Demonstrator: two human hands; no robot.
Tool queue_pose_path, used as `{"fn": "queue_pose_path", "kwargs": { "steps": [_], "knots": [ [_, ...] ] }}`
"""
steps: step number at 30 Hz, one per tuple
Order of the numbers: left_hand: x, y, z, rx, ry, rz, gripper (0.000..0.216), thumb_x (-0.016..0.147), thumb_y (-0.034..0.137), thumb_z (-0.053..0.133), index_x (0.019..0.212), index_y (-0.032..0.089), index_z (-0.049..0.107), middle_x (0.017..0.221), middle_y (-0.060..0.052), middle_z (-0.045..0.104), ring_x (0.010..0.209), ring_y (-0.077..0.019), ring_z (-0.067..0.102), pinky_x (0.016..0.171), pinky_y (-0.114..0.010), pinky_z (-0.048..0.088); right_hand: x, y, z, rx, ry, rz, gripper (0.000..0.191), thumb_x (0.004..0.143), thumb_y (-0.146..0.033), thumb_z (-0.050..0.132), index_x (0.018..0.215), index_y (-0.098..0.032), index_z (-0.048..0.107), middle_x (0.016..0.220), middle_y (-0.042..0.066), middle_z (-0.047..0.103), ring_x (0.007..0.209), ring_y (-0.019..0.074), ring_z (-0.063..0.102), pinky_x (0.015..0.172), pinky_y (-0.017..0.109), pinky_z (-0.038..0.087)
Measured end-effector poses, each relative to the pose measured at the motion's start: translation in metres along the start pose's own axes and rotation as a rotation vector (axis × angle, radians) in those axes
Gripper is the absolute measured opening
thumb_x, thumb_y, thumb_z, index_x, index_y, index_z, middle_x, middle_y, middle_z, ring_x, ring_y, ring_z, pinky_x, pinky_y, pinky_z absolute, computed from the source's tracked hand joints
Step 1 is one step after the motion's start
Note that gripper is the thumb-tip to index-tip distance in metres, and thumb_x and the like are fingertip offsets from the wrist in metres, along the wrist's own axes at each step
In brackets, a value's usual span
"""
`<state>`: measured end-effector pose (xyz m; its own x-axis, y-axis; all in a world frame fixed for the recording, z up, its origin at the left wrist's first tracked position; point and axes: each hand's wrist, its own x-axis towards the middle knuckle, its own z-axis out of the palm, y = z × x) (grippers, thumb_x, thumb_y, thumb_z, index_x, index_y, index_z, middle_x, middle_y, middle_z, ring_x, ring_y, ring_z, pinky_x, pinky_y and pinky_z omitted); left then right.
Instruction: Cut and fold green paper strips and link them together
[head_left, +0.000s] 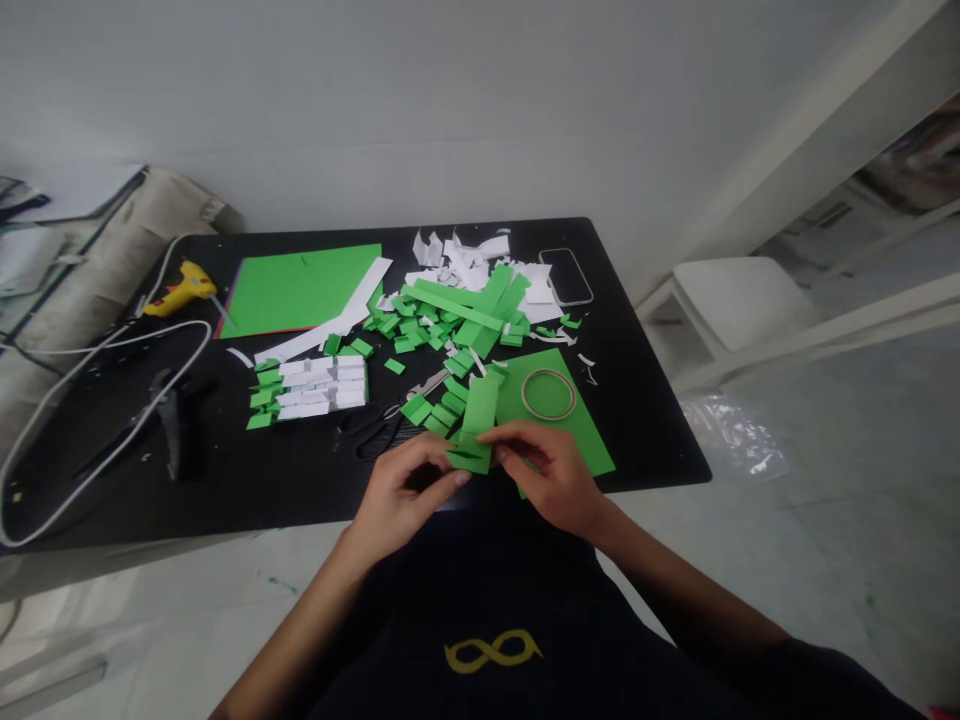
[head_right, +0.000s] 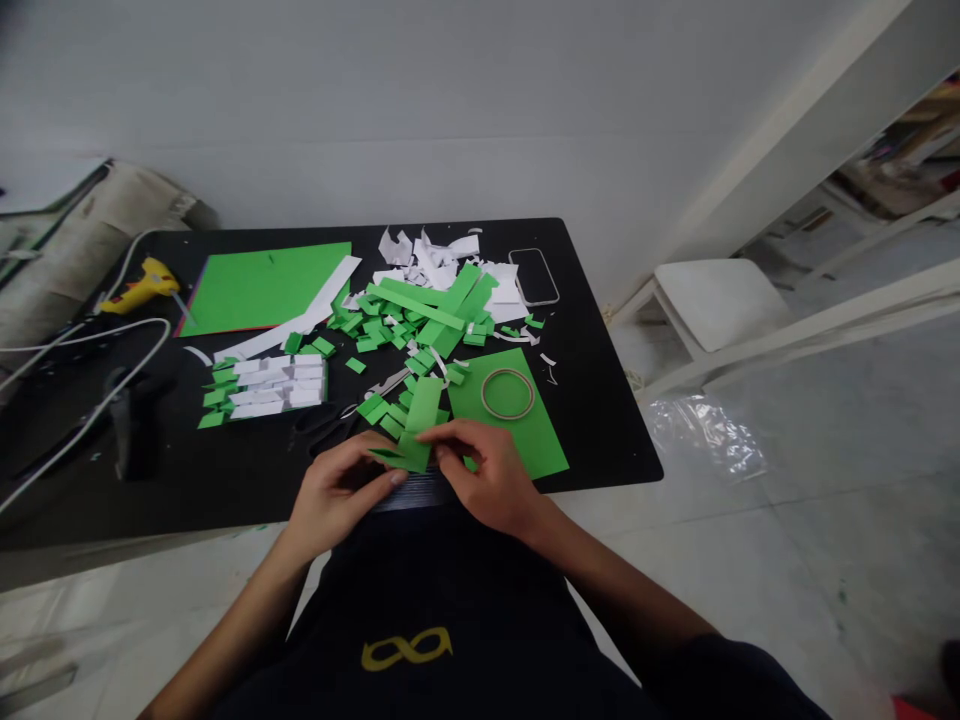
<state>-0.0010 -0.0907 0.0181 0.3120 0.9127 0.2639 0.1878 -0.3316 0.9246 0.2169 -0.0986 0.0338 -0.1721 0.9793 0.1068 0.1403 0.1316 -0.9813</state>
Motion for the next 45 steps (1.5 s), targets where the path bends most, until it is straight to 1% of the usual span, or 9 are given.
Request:
{"fn": "queue_pose_path", "kwargs": {
  "steps": [5, 9, 14, 18, 22, 27, 31, 39, 45],
  "knots": [
    [0.000, 0.003, 0.001, -0.193, 0.029, -0.149, 0.013, 0.089, 0.027, 0.081, 0.083, 0.020, 0.072, 0.072, 0.000, 0.072, 0.062, -0.0131, 0.065, 0.060, -0.024, 0.051, 0.001, 0.001, 0.000, 0.020, -0.043, 0.008, 0.030, 0.091, -0.017, 0.070, 0.119, -0.026, 0.075, 0.095, 0.004, 0.078, 0.086, 0.0197, 0.076, 0.079, 0.034, 0.064],
    [0.000, 0.001, 0.002, -0.461, 0.030, -0.351, 0.024, 0.089, 0.039, 0.082, 0.083, 0.018, 0.071, 0.064, 0.000, 0.071, 0.056, -0.0132, 0.063, 0.059, -0.025, 0.050, 0.003, 0.003, -0.001, -0.136, 0.003, -0.092, 0.018, 0.090, -0.020, 0.076, 0.106, -0.027, 0.079, 0.096, 0.004, 0.069, 0.082, 0.0187, 0.070, 0.076, 0.035, 0.062],
    [0.003, -0.005, 0.005, -0.560, 0.098, -0.456, 0.035, 0.088, 0.048, 0.083, 0.079, 0.017, 0.067, 0.054, 0.003, 0.062, 0.049, -0.0102, 0.051, 0.055, -0.023, 0.038, 0.005, 0.001, 0.000, -0.238, 0.014, -0.181, 0.001, 0.091, -0.025, 0.078, 0.091, -0.026, 0.079, 0.101, 0.006, 0.069, 0.099, 0.0238, 0.070, 0.092, 0.043, 0.059],
    [0.005, -0.007, 0.007, -0.447, 0.140, -0.431, 0.041, 0.089, 0.053, 0.080, 0.074, 0.017, 0.065, 0.054, 0.003, 0.058, 0.053, -0.0106, 0.047, 0.058, -0.024, 0.037, 0.004, -0.002, 0.002, -0.162, -0.045, -0.091, 0.004, 0.093, -0.026, 0.077, 0.089, -0.025, 0.076, 0.092, 0.003, 0.076, 0.091, 0.0223, 0.072, 0.087, 0.039, 0.058],
    [0.007, -0.004, 0.008, -0.385, 0.138, -0.397, 0.039, 0.091, 0.054, 0.077, 0.080, 0.018, 0.065, 0.060, 0.003, 0.059, 0.057, -0.0123, 0.053, 0.061, -0.025, 0.043, 0.002, -0.002, 0.006, -0.067, -0.028, 0.045, 0.006, 0.091, -0.030, 0.077, 0.090, -0.024, 0.075, 0.085, 0.001, 0.077, 0.080, 0.0201, 0.072, 0.073, 0.033, 0.057],
    [0.007, 0.007, 0.011, -0.444, 0.214, -0.261, 0.031, 0.087, 0.039, 0.085, 0.095, 0.022, 0.060, 0.079, 0.003, 0.066, 0.067, -0.0120, 0.064, 0.066, -0.023, 0.052, 0.001, -0.001, 0.008, 0.018, 0.003, 0.089, 0.010, 0.089, -0.032, 0.077, 0.089, -0.023, 0.073, 0.081, 0.001, 0.076, 0.076, 0.0187, 0.071, 0.069, 0.031, 0.058],
    [0.004, 0.012, 0.013, -0.297, 0.223, -0.175, 0.017, 0.088, 0.026, 0.084, 0.100, 0.022, 0.071, 0.081, 0.001, 0.071, 0.071, -0.0124, 0.067, 0.068, -0.023, 0.055, 0.000, 0.000, 0.009, 0.056, 0.028, 0.053, 0.012, 0.088, -0.028, 0.078, 0.095, -0.024, 0.070, 0.085, 0.001, 0.074, 0.078, 0.0180, 0.071, 0.071, 0.031, 0.060],
    [0.000, 0.009, 0.010, -0.100, 0.241, -0.135, 0.006, 0.092, 0.026, 0.079, 0.097, 0.022, 0.080, 0.086, -0.002, 0.080, 0.075, -0.0156, 0.073, 0.070, -0.026, 0.060, -0.002, 0.004, 0.009, -0.057, 0.121, -0.111, 0.020, 0.090, -0.023, 0.080, 0.105, -0.027, 0.068, 0.097, 0.002, 0.077, 0.085, 0.0191, 0.076, 0.081, 0.034, 0.064],
    [-0.002, 0.008, 0.008, -0.076, 0.263, -0.098, 0.015, 0.090, 0.022, 0.081, 0.104, 0.025, 0.080, 0.089, 0.000, 0.080, 0.079, -0.0136, 0.074, 0.075, -0.023, 0.060, -0.003, 0.001, 0.008, -0.189, 0.133, -0.196, 0.030, 0.094, -0.021, 0.077, 0.122, -0.029, 0.069, 0.095, 0.001, 0.080, 0.085, 0.0196, 0.077, 0.079, 0.033, 0.063]
  ]
}}
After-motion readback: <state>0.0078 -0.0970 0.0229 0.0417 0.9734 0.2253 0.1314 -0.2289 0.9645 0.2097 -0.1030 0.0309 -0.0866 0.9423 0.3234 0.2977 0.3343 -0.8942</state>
